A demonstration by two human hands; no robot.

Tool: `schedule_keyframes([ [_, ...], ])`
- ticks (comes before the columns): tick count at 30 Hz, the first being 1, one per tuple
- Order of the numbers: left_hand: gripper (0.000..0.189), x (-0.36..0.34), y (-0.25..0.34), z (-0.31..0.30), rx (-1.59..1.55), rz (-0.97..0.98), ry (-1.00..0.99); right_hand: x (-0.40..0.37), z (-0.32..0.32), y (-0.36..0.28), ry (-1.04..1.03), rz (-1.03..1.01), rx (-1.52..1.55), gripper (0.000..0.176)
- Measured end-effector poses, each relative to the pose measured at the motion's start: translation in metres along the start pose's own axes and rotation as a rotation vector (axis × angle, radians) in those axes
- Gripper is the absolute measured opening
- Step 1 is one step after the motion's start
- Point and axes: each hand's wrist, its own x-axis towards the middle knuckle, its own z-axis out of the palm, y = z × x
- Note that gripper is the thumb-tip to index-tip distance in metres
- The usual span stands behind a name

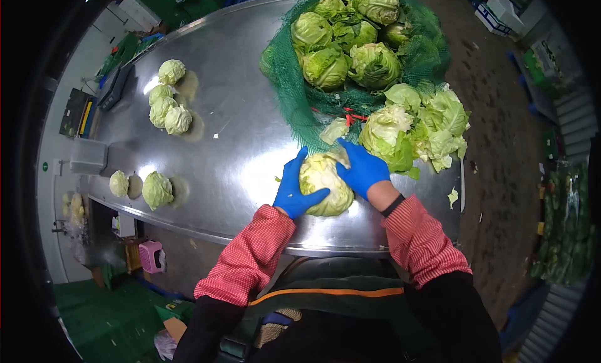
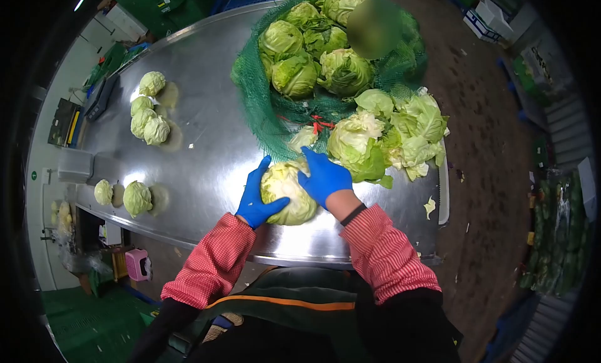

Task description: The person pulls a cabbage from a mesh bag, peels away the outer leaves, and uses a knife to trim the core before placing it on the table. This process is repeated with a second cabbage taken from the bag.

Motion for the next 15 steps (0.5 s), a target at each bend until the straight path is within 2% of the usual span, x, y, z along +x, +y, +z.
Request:
schedule_keyframes([
  [1, 0.103, -0.003, 0.003, -0.002, -0.028, 0.042, -0.035, 0.009, 0.004, 0.001, -0.030, -0.019, -0.011, 0.046],
  [2, 0.106, -0.007, 0.007, 0.000, 0.000, 0.039, -0.033, 0.017, 0.006, 0.002, -0.112, 0.064, -0.032, 0.046],
  [5, 0.104, -0.021, 0.003, -0.002, 0.074, 0.200, -0.101, 0.030, 0.024, 0.049, -0.040, 0.243, 0.066, 0.040],
  [6, 0.102, -0.029, 0.001, -0.004, 0.086, 0.204, -0.102, 0.034, 0.037, 0.070, -0.067, 0.372, 0.156, 0.041],
  [9, 0.099, -0.055, -0.014, 0.016, -0.282, 0.043, 0.239, 0.010, 0.013, 0.037, 0.049, 0.297, 0.203, 0.060],
  [10, 0.096, -0.058, -0.020, 0.029, -0.284, 0.019, 0.412, -0.001, 0.002, 0.021, 0.100, 0.254, 0.179, 0.074],
  [11, 0.095, -0.061, -0.016, 0.035, -0.352, -0.068, 0.439, -0.011, -0.003, 0.010, 0.002, 0.287, 0.197, 0.082],
  [13, 0.094, -0.067, -0.007, 0.042, -0.492, -0.246, 0.487, -0.028, -0.019, -0.016, -0.401, 0.360, 0.478, 0.089],
  [14, 0.092, -0.070, -0.007, 0.031, -0.389, -0.379, 0.387, -0.029, -0.007, -0.008, -0.306, 0.279, 0.477, 0.093],
  [15, 0.091, -0.069, 0.004, 0.014, -0.153, -0.289, 0.318, -0.027, -0.003, 0.000, -0.311, 0.197, 0.466, 0.091],
])
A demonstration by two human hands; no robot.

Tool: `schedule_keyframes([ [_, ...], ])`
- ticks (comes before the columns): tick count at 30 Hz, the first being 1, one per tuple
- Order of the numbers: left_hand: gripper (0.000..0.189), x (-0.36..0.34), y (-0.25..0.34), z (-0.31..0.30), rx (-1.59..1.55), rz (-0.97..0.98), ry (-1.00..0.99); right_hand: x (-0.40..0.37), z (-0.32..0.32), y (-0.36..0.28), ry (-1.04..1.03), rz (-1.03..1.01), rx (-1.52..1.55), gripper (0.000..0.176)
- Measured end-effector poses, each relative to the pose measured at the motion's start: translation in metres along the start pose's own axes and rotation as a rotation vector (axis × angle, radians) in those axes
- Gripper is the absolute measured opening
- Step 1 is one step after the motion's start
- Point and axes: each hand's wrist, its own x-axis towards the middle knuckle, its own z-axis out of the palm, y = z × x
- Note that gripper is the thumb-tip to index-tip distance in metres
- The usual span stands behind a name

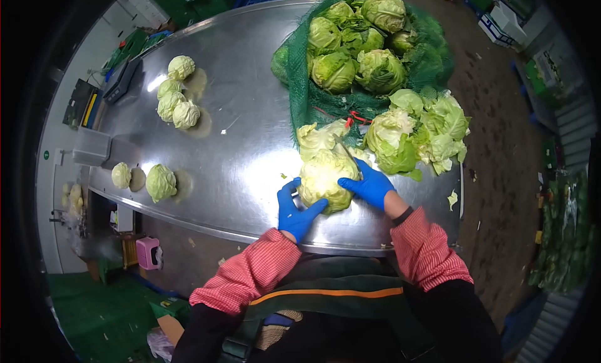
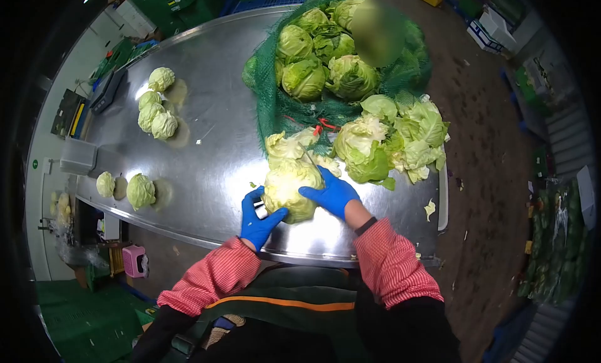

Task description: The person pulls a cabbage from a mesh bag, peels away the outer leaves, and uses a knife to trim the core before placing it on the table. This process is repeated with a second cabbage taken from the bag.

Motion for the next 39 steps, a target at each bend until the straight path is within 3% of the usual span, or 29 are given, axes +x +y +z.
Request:
schedule_keyframes([
  [2, 0.090, 0.020, 0.043, -0.023, 0.452, 0.256, -0.099, 0.011, -0.013, 0.011, -0.032, -0.148, -0.046, 0.088],
  [3, 0.091, 0.034, 0.055, -0.023, 0.523, 0.419, -0.091, 0.012, -0.018, 0.006, -0.094, -0.154, -0.058, 0.085],
  [4, 0.096, 0.049, 0.052, -0.016, 0.409, 0.461, -0.234, 0.010, -0.017, 0.004, -0.084, -0.164, -0.092, 0.085],
  [6, 0.100, 0.068, 0.038, 0.000, 0.232, 0.403, -0.474, 0.008, -0.015, 0.000, -0.065, -0.191, -0.163, 0.086],
  [7, 0.103, 0.073, 0.035, 0.003, 0.247, 0.416, -0.533, 0.005, -0.014, 0.003, -0.045, -0.110, -0.176, 0.086],
  [10, 0.105, 0.070, 0.032, 0.017, 0.358, 0.444, -0.551, -0.012, -0.015, 0.009, -0.036, -0.019, -0.084, 0.084],
  [11, 0.106, 0.070, 0.034, 0.020, 0.366, 0.428, -0.558, -0.019, -0.013, 0.004, 0.048, 0.085, -0.171, 0.064],
  [15, 0.114, 0.077, 0.029, 0.009, 0.242, 0.512, -0.577, -0.013, 0.007, 0.103, 0.254, 0.160, -0.143, 0.039],
  [17, 0.118, 0.072, 0.015, 0.004, 0.086, 0.370, -0.528, -0.018, 0.006, 0.116, 0.293, 0.241, -0.116, 0.034],
  [20, 0.125, 0.075, 0.010, 0.003, -0.049, 0.254, -0.525, -0.046, -0.005, 0.045, 0.329, 0.064, -0.163, 0.032],
  [21, 0.126, 0.077, 0.009, 0.003, -0.059, 0.246, -0.535, -0.054, -0.012, 0.024, 0.254, 0.007, -0.212, 0.030],
  [24, 0.128, 0.081, 0.015, 0.005, 0.017, 0.299, -0.548, -0.075, -0.009, 0.000, 0.165, -0.075, -0.576, 0.025],
  [25, 0.127, 0.080, 0.015, 0.005, 0.021, 0.318, -0.554, -0.072, -0.006, 0.012, 0.243, -0.089, -0.585, 0.022],
  [28, 0.125, 0.073, 0.016, 0.003, 0.099, 0.406, -0.585, -0.039, -0.034, 0.021, 0.310, 0.199, -0.215, 0.041],
  [30, 0.123, 0.067, 0.022, -0.001, 0.176, 0.451, -0.612, -0.038, -0.027, -0.006, 0.284, -0.083, -0.131, 0.064],
  [32, 0.120, 0.060, 0.029, -0.001, 0.239, 0.478, -0.636, -0.025, -0.012, -0.026, 0.249, -0.146, -0.374, 0.068],
  [35, 0.121, 0.057, 0.017, -0.008, 0.268, 0.530, -0.600, 0.014, -0.007, 0.006, 0.095, -0.351, -0.198, 0.065],
  [36, 0.121, 0.055, 0.014, -0.011, 0.273, 0.548, -0.574, 0.012, -0.022, -0.004, 0.011, -0.151, -0.240, 0.056],
  [39, 0.121, 0.049, 0.009, -0.012, 0.207, 0.489, -0.548, 0.035, -0.016, 0.018, 0.167, -0.082, -0.275, 0.047],
])
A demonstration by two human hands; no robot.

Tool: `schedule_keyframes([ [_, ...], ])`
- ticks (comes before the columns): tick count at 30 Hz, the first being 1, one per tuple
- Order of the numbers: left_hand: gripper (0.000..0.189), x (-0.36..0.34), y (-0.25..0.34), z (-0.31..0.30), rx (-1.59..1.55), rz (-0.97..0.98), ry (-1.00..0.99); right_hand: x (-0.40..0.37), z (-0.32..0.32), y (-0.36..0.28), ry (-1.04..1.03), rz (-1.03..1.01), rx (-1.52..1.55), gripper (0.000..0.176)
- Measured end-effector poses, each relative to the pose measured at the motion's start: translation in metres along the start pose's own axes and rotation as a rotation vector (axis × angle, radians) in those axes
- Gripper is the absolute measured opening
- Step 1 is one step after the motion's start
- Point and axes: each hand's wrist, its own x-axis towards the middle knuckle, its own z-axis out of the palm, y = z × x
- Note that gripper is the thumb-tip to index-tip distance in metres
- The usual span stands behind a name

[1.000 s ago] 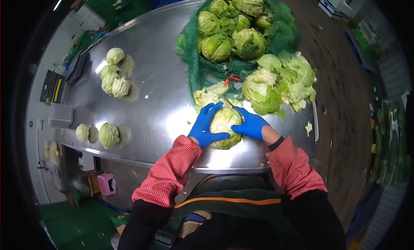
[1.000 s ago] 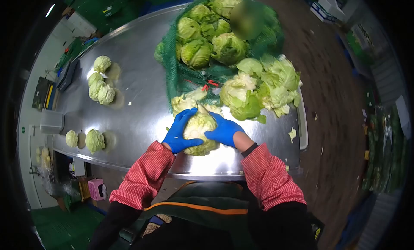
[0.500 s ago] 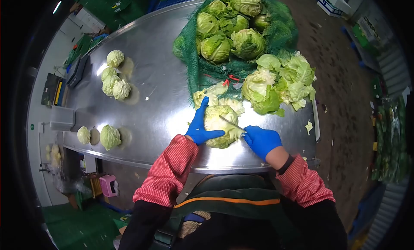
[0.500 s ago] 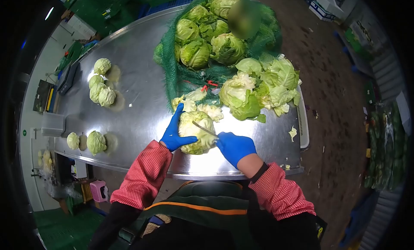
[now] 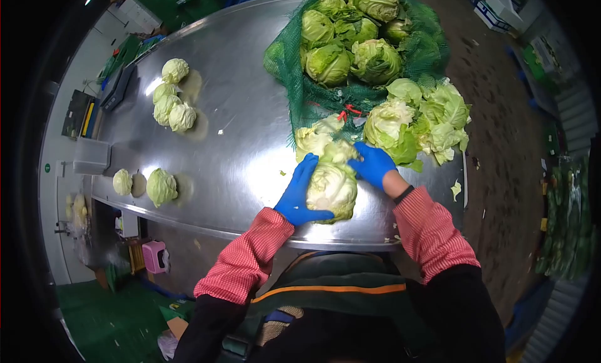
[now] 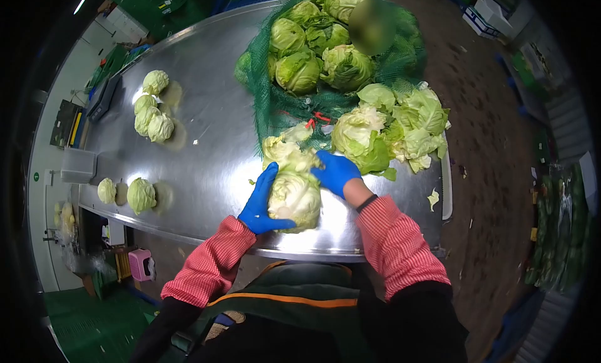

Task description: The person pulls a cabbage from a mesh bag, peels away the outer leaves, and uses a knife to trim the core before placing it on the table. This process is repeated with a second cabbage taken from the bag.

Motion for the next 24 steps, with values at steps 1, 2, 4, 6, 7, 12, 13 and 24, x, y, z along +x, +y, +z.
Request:
schedule_keyframes([
  [1, 0.121, -0.001, 0.001, 0.002, -0.041, -0.022, 0.018, 0.012, 0.012, 0.011, 0.095, 0.054, -0.012, 0.047],
  [2, 0.122, -0.003, -0.001, 0.002, -0.076, -0.045, 0.024, 0.028, 0.032, 0.046, 0.198, 0.059, -0.027, 0.054],
  [4, 0.124, -0.011, -0.008, 0.003, -0.131, -0.082, 0.080, 0.014, 0.023, 0.037, 0.220, 0.148, -0.052, 0.060],
  [6, 0.127, -0.019, -0.019, 0.010, -0.222, -0.170, 0.208, -0.007, 0.008, 0.017, 0.158, 0.163, 0.018, 0.076],
  [7, 0.122, -0.014, -0.008, 0.013, -0.389, -0.269, 0.319, -0.022, 0.001, 0.000, 0.049, 0.203, 0.089, 0.079],
  [12, 0.106, -0.012, 0.012, 0.037, -0.530, -0.667, 0.331, -0.043, 0.030, 0.009, -0.017, 0.078, 0.492, 0.090],
  [13, 0.106, -0.011, 0.005, 0.034, -0.272, -0.499, 0.289, -0.032, 0.020, 0.018, -0.060, 0.068, 0.575, 0.088],
  [24, 0.121, 0.086, 0.029, 0.028, 0.150, -0.133, 0.039, -0.096, -0.022, -0.002, 0.277, 0.087, -0.192, 0.025],
])
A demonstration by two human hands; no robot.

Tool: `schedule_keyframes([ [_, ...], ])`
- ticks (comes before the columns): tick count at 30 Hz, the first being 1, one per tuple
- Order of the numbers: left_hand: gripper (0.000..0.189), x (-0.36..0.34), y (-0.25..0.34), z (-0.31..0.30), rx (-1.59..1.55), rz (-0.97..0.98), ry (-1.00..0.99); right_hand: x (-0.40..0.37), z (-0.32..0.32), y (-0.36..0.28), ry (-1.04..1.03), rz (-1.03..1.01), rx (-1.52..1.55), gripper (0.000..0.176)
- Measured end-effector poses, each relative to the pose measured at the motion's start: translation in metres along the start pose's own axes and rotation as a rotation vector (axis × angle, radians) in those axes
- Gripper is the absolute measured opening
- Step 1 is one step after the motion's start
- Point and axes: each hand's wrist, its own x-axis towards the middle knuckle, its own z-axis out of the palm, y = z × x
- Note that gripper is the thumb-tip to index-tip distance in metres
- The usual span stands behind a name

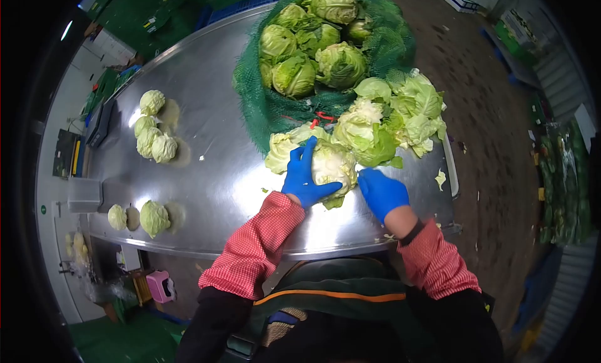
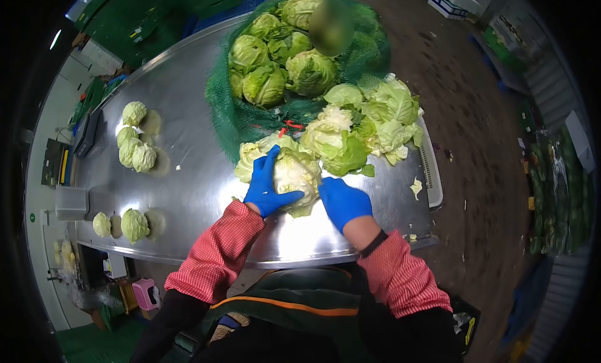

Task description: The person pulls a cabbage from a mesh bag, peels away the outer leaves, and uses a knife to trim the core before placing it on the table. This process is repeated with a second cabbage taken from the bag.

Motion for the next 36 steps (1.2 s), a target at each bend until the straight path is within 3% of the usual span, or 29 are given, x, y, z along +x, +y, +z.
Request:
schedule_keyframes([
  [6, 0.121, 0.005, 0.023, 0.026, 0.214, -0.079, 0.061, -0.002, 0.029, 0.027, -0.053, 0.061, -0.090, 0.019],
  [8, 0.122, 0.007, 0.026, 0.031, 0.234, -0.093, 0.066, 0.016, 0.035, 0.052, -0.035, 0.218, -0.006, 0.022],
  [11, 0.122, -0.003, 0.030, 0.038, 0.352, 0.033, 0.044, 0.035, 0.003, 0.057, 0.017, 0.321, 0.040, 0.029],
  [15, 0.123, 0.005, 0.016, 0.024, 0.136, 0.002, 0.021, 0.026, -0.011, 0.019, 0.028, 0.115, 0.086, 0.038],
  [18, 0.123, 0.002, 0.008, 0.023, 0.151, 0.091, 0.028, 0.048, 0.020, 0.021, 0.240, 0.099, 0.118, 0.038],
  [21, 0.122, -0.009, 0.002, 0.021, 0.131, 0.155, 0.028, 0.082, 0.017, 0.018, -0.101, 0.132, 0.050, 0.039],
  [29, 0.117, -0.037, -0.018, 0.016, 0.042, 0.278, 0.046, 0.102, 0.048, 0.056, -0.171, 0.333, 0.145, 0.047],
  [30, 0.117, -0.041, -0.022, 0.015, 0.010, 0.264, 0.073, 0.097, 0.049, 0.056, -0.176, 0.342, 0.289, 0.066],
  [33, 0.117, -0.043, -0.017, 0.015, -0.090, 0.126, 0.143, 0.063, 0.017, 0.005, -0.284, 0.329, 0.434, 0.085],
  [35, 0.118, -0.036, -0.016, 0.019, -0.088, 0.112, 0.156, 0.041, 0.008, -0.012, -0.287, 0.200, 0.302, 0.094],
  [36, 0.119, -0.034, -0.014, 0.019, -0.057, 0.116, 0.148, 0.038, 0.023, 0.000, -0.244, 0.226, 0.414, 0.088],
])
